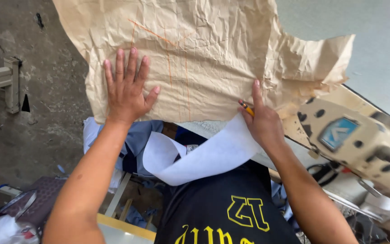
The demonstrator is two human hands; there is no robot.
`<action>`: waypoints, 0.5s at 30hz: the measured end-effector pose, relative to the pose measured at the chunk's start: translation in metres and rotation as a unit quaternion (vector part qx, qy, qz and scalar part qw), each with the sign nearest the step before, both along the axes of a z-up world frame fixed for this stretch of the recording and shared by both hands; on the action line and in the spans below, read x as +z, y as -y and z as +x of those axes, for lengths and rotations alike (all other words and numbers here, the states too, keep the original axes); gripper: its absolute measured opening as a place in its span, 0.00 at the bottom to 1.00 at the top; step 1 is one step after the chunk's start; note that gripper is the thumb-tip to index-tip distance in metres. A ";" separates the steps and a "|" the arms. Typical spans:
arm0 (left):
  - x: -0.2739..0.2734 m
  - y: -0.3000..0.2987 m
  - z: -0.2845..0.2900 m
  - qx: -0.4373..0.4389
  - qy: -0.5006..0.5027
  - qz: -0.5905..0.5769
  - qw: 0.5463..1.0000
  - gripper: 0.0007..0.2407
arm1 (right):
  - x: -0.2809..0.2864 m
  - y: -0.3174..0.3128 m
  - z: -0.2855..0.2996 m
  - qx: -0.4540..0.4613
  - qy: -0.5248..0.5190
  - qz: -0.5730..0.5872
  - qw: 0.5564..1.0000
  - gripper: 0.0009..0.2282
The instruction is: A person marks a small paper label with a pencil and then cuts it out using scissors at a sewing workstation.
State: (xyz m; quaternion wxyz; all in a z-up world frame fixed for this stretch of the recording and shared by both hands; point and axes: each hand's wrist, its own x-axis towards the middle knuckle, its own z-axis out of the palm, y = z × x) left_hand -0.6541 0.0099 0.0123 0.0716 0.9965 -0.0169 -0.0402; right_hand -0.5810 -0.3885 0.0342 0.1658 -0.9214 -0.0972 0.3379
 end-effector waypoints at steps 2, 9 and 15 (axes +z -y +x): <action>-0.006 -0.005 0.004 -0.007 -0.019 0.010 1.000 0.32 | 0.003 -0.003 0.007 -0.002 -0.023 -0.014 1.000 0.38; -0.008 -0.001 -0.008 -0.005 -0.020 0.029 0.999 0.32 | 0.030 -0.017 0.018 0.019 -0.107 -0.093 0.990 0.44; -0.013 0.009 -0.022 -0.034 0.097 -0.019 0.995 0.30 | 0.000 0.005 -0.002 0.038 0.017 -0.080 0.996 0.44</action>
